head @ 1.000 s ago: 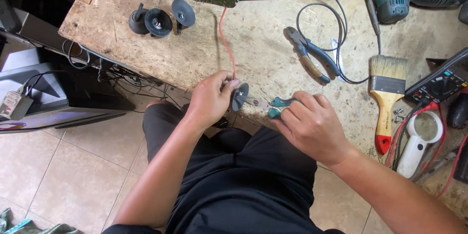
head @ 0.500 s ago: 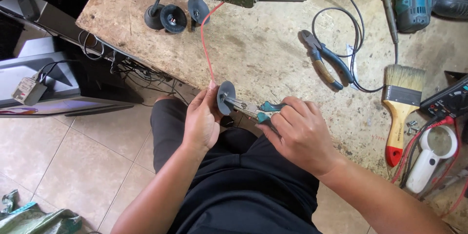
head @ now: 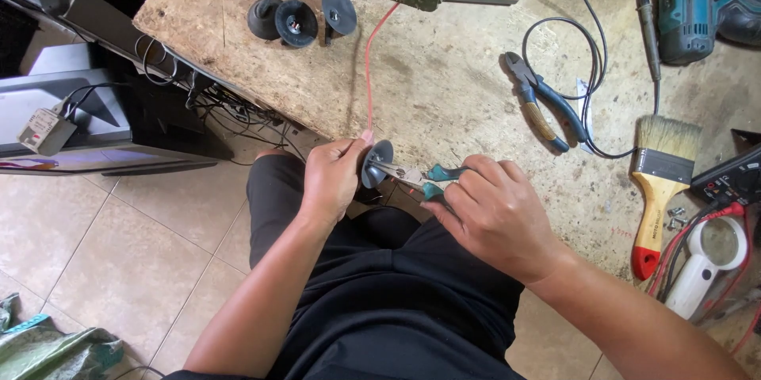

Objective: Repairing a CRT television by stripping wires and connecting them to internal components on a workbench.

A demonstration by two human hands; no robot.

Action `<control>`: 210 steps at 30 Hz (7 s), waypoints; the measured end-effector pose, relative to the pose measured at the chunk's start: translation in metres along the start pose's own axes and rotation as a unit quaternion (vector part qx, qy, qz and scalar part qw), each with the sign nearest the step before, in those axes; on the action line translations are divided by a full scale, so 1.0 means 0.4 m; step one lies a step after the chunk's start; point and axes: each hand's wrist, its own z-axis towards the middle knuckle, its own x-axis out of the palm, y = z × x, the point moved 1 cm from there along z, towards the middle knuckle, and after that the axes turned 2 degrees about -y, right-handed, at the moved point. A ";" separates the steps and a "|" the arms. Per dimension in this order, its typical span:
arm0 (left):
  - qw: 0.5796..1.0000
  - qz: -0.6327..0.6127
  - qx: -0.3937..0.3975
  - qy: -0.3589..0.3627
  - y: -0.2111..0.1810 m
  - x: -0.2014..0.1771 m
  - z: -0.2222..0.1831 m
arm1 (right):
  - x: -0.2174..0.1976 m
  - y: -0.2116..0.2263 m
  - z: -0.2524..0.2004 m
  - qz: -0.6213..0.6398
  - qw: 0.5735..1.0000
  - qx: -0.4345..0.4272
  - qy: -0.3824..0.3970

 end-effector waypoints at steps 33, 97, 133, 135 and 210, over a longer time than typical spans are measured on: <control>0.997 0.031 0.035 -0.056 0.082 0.028 0.019 | -0.012 0.045 0.051 -0.093 0.993 -0.072 0.032; 0.936 -0.174 -0.231 0.200 -0.100 -0.030 -0.028 | 0.025 -0.073 -0.181 -0.047 0.962 0.267 -0.021; 0.820 0.166 0.546 -0.042 -0.036 0.130 0.055 | -0.200 -0.484 0.516 -0.156 0.962 0.106 -0.200; 0.830 0.172 0.528 -0.052 -0.035 0.130 0.058 | -0.193 -0.532 0.589 -0.199 0.961 0.112 -0.155; 0.967 -0.125 0.076 0.209 -0.085 0.184 0.012 | 0.027 -0.168 0.030 0.523 0.731 0.435 -0.045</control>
